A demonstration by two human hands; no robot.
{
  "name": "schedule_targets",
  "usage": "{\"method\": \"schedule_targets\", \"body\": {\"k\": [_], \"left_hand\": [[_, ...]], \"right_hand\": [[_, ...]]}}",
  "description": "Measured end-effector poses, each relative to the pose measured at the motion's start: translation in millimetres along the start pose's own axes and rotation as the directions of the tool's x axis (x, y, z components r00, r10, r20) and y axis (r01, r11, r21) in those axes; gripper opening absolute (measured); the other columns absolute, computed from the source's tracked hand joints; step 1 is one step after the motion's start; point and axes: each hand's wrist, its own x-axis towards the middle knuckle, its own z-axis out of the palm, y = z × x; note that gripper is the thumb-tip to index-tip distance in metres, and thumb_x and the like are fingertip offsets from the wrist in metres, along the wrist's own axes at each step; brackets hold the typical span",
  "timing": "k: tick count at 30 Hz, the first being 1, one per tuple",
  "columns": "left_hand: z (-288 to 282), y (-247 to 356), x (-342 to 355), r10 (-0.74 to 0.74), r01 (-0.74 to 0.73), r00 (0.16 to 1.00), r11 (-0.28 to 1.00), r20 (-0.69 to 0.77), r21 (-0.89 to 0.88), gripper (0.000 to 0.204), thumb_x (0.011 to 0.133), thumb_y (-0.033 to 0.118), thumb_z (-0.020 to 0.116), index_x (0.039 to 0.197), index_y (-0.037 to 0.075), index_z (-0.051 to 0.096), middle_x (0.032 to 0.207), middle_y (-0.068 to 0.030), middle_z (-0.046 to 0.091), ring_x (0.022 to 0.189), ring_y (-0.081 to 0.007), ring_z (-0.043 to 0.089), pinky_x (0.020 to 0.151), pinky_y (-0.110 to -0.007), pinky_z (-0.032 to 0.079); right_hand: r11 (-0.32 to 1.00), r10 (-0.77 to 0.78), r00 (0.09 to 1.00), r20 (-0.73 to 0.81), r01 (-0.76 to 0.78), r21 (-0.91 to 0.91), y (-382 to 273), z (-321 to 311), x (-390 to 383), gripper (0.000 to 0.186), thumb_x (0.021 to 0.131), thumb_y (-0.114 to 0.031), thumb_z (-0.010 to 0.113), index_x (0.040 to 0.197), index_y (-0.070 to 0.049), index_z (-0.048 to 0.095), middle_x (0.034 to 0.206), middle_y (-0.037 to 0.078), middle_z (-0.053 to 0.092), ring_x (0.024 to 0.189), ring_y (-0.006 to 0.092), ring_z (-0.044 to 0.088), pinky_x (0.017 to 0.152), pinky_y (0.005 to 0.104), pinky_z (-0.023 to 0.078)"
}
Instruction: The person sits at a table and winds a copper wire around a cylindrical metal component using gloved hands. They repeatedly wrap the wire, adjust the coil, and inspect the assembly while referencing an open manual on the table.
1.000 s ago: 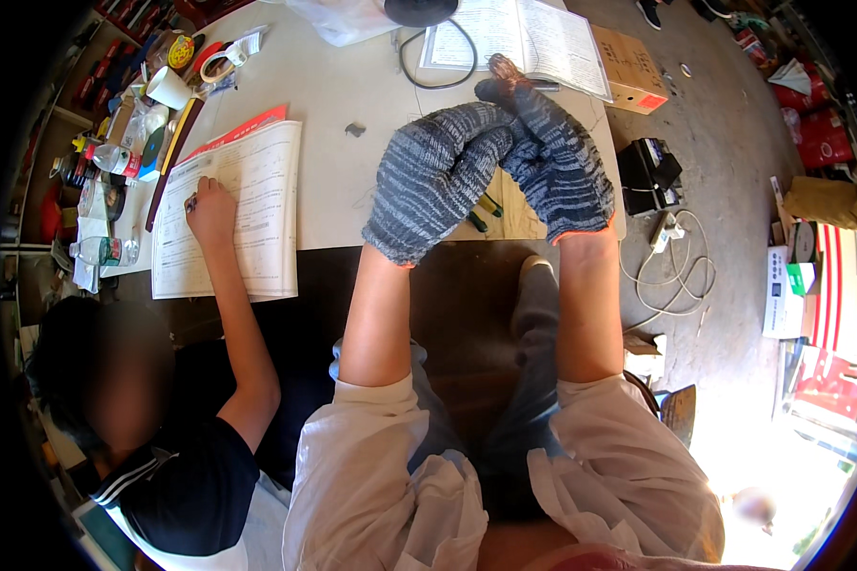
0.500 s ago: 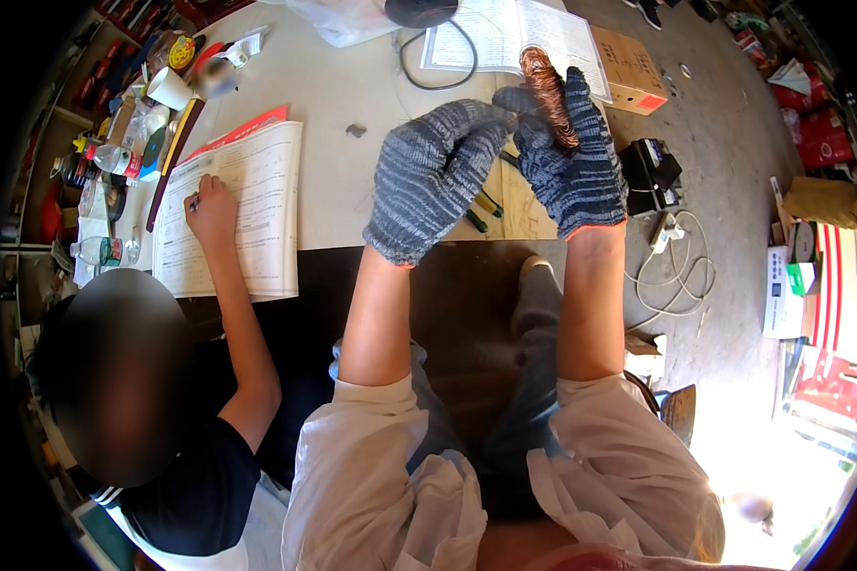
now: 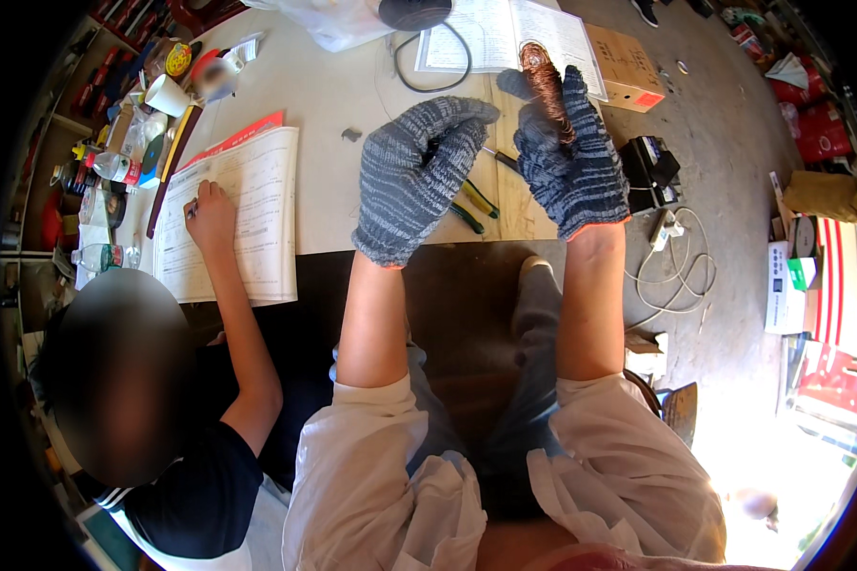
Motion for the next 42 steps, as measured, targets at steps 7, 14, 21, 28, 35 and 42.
{"method": "schedule_targets", "body": {"k": [7,14,21,28,35,42], "left_hand": [[3,-3,0,-0.006,0.005,1.000,0.992,-0.006,-0.129,0.019,0.082,0.002,0.057,0.099,-0.001,0.065,0.090,-0.0095,0.067,0.079,-0.0127,0.061,0.073,-0.025,0.048],[3,-4,1,-0.245,0.241,0.966,0.969,0.085,0.050,0.028,0.083,0.002,0.055,0.110,0.002,0.059,0.093,-0.0083,0.064,0.078,-0.0136,0.061,0.072,-0.026,0.050],[-1,7,0,-0.235,0.290,0.956,0.856,0.178,-0.429,0.042,0.083,0.004,0.055,0.124,0.002,0.047,0.100,-0.0080,0.058,0.074,-0.0093,0.058,0.064,-0.022,0.048],[9,7,2,-0.216,0.179,0.974,0.915,-0.063,-0.361,0.028,0.089,0.015,0.057,0.110,-0.003,0.055,0.070,-0.0005,0.055,0.056,-0.0055,0.047,0.051,-0.020,0.039],[2,8,-1,-0.258,0.197,0.965,0.840,-0.052,-0.506,0.029,0.088,0.013,0.058,0.112,-0.003,0.055,0.071,-0.0003,0.055,0.056,-0.0054,0.046,0.050,-0.020,0.037],[-1,8,-1,-0.272,0.218,0.962,0.834,-0.033,-0.506,0.035,0.085,0.015,0.062,0.114,-0.002,0.055,0.077,-0.0003,0.058,0.062,-0.0059,0.048,0.055,-0.019,0.039]], "right_hand": [[0.972,-0.103,0.993,-0.051,0.089,-0.219,-2,-4,3,0.028,0.085,-0.028,0.063,0.100,-0.005,0.062,0.080,0.002,0.060,0.057,0.0063,0.049,0.047,0.0189,0.037],[0.661,-0.393,0.902,0.180,0.413,-0.626,3,-8,3,0.025,0.083,-0.018,0.064,0.103,-0.005,0.058,0.086,0.003,0.061,0.069,0.0069,0.054,0.060,0.0225,0.045],[0.384,-0.448,0.744,0.495,0.660,-0.646,15,-6,4,0.036,0.081,-0.003,0.062,0.115,-0.001,0.049,0.109,0.010,0.056,0.097,0.0171,0.057,0.088,0.0289,0.046],[0.193,-0.437,0.667,0.604,0.725,-0.661,17,2,-6,0.045,0.079,-0.005,0.067,0.118,-0.001,0.046,0.113,0.012,0.053,0.101,0.0194,0.055,0.089,0.0306,0.045],[0.150,-0.509,0.606,0.611,0.761,-0.631,15,15,-14,0.045,0.075,-0.008,0.071,0.114,-0.001,0.049,0.109,0.012,0.057,0.097,0.0191,0.059,0.085,0.0295,0.048],[0.101,-0.464,0.619,0.634,0.748,-0.656,8,13,-17,0.042,0.073,-0.010,0.073,0.110,-0.002,0.055,0.104,0.008,0.062,0.093,0.0166,0.061,0.082,0.0281,0.049]]}}
